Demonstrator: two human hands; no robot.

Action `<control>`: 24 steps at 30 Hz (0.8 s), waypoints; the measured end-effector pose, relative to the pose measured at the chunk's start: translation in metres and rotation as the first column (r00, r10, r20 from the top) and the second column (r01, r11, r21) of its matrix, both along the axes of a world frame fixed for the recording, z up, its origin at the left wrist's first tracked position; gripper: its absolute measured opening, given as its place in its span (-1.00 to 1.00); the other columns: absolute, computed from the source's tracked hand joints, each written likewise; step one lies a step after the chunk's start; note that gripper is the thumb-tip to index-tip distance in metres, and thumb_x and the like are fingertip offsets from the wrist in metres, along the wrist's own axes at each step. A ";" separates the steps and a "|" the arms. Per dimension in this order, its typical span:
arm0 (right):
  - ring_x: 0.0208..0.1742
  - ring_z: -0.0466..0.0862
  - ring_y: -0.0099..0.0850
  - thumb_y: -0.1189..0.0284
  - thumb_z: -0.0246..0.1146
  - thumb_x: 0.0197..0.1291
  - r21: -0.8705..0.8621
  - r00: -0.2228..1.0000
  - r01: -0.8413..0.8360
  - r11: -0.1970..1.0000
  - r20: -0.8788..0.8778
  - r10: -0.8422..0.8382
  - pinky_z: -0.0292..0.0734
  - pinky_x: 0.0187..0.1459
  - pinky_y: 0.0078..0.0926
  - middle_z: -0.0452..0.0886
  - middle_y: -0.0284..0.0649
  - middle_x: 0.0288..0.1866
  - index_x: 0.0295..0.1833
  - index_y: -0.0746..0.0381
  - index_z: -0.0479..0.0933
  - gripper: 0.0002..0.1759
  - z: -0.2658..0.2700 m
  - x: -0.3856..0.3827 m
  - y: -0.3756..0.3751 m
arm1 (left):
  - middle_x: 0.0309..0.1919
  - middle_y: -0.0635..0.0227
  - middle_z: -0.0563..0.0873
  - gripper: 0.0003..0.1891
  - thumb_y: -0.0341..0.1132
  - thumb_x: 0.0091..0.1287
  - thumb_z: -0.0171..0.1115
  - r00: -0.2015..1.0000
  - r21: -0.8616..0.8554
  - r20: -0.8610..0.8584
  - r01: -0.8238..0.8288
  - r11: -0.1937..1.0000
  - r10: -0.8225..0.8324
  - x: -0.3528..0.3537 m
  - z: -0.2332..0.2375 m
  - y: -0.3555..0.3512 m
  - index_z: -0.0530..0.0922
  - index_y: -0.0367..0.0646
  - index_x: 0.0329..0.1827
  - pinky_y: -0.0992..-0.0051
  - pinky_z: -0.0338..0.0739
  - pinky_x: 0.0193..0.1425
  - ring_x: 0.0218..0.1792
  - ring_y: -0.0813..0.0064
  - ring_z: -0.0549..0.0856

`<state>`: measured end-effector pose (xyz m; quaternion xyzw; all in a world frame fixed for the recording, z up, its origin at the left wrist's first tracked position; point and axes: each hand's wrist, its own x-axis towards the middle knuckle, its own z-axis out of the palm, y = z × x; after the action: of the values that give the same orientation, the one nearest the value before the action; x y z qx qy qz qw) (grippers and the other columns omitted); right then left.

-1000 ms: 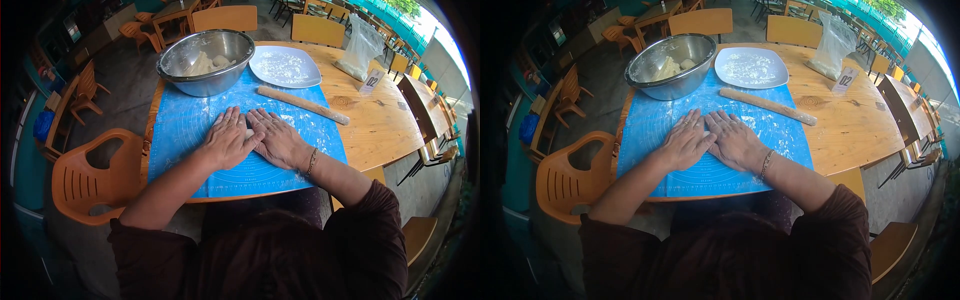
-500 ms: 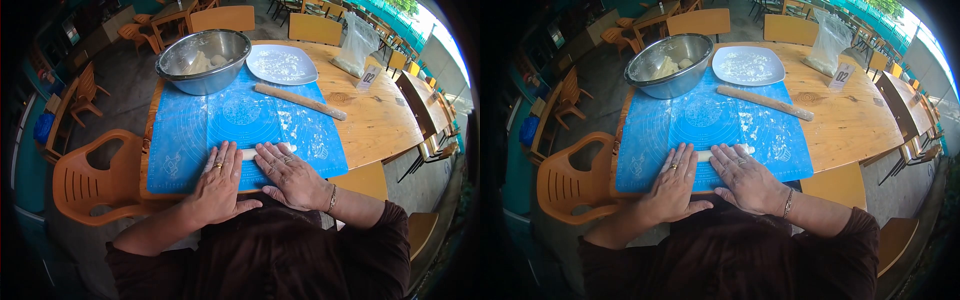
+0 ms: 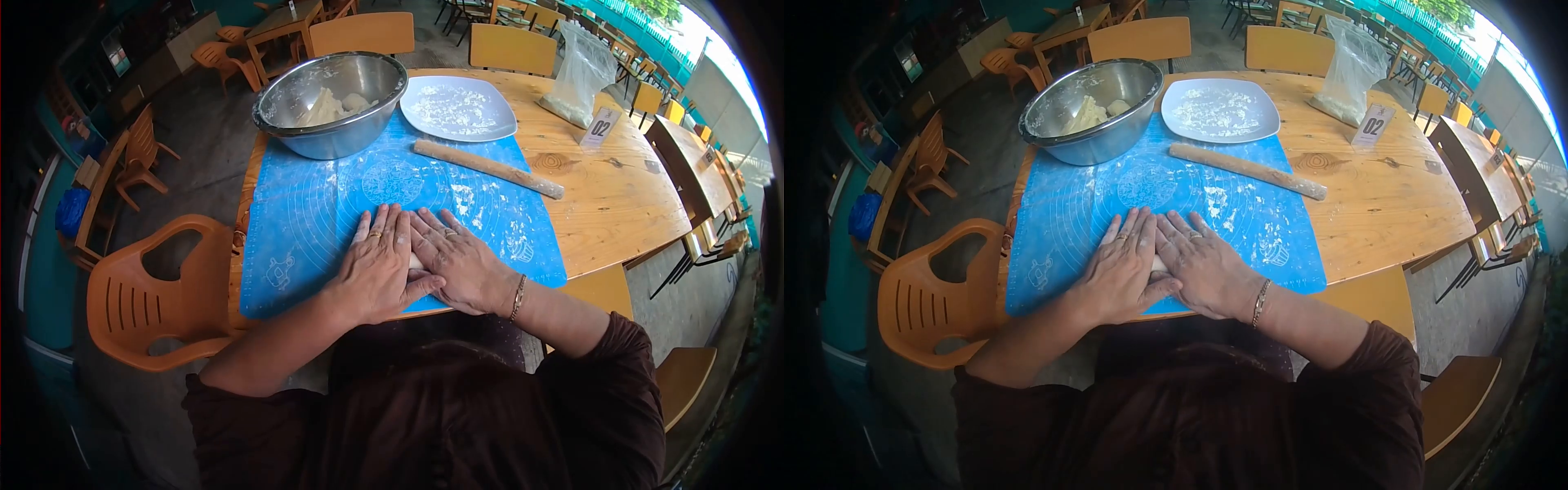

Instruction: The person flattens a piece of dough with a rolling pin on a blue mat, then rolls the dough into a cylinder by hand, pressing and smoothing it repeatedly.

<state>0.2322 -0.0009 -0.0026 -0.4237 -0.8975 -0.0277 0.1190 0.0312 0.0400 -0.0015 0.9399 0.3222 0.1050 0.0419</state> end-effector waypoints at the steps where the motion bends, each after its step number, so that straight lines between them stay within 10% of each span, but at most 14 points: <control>1: 0.65 0.20 0.06 0.22 0.10 0.45 -0.021 0.998 0.009 1.000 -0.060 -0.011 0.01 0.63 0.07 0.25 0.21 0.58 0.54 0.47 0.18 -0.28 0.001 0.001 -0.009 | 0.49 -0.43 0.24 -0.04 0.26 0.48 0.01 0.999 -0.012 -0.040 -0.017 1.000 0.017 -0.002 0.008 -0.012 0.15 -0.61 0.51 -0.13 0.01 0.64 0.56 -0.30 0.21; 6: 0.60 0.30 0.05 0.38 0.24 0.28 -0.075 0.991 -0.007 0.997 -0.135 -0.003 0.18 0.59 0.05 0.40 0.18 0.50 0.43 0.44 0.36 -0.35 0.005 0.012 -0.041 | 0.47 -0.29 0.36 -0.32 -0.13 0.45 0.19 0.999 -0.016 0.022 0.025 1.000 -0.025 -0.022 0.004 -0.045 0.31 -0.50 0.45 -0.07 0.17 0.60 0.51 -0.20 0.35; 13: 0.00 0.60 -0.14 0.47 0.22 0.21 -0.055 0.978 0.001 0.998 -0.209 -0.012 0.51 0.08 -0.15 0.56 -0.08 -0.09 0.07 0.30 0.62 -0.68 0.030 0.011 -0.023 | -0.05 0.05 0.64 -0.70 -0.47 0.33 0.21 0.995 -0.044 0.092 0.041 0.998 -0.036 -0.031 0.027 -0.023 0.60 -0.36 0.11 0.10 0.53 0.19 0.03 0.02 0.65; 20: 0.01 0.61 -0.11 0.56 0.33 0.15 0.137 0.977 0.121 0.983 -0.194 -0.093 0.54 0.13 -0.21 0.58 -0.14 -0.04 0.09 0.25 0.65 -0.65 0.022 0.015 0.049 | -0.09 0.11 0.64 -0.71 -0.53 0.22 0.35 0.965 0.070 0.261 -0.033 0.997 0.014 -0.029 0.015 0.052 0.65 -0.31 0.03 0.18 0.56 0.17 0.03 0.08 0.65; 24: 0.19 0.61 -0.07 0.46 0.24 0.30 -0.125 0.936 0.118 0.985 -0.318 -0.152 0.51 0.25 -0.19 0.66 -0.06 0.02 0.06 0.28 0.67 -0.73 0.035 0.028 0.055 | 0.07 0.10 0.67 -0.69 -0.52 0.30 0.32 0.982 -0.013 0.186 -0.009 1.000 0.011 -0.042 0.031 0.053 0.66 -0.32 0.11 0.26 0.57 0.23 0.11 0.14 0.66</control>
<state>0.2599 0.0538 0.0323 -0.4887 -0.8344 0.0815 0.2413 -0.0105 0.0926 0.0291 0.9241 0.3220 0.1909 0.0769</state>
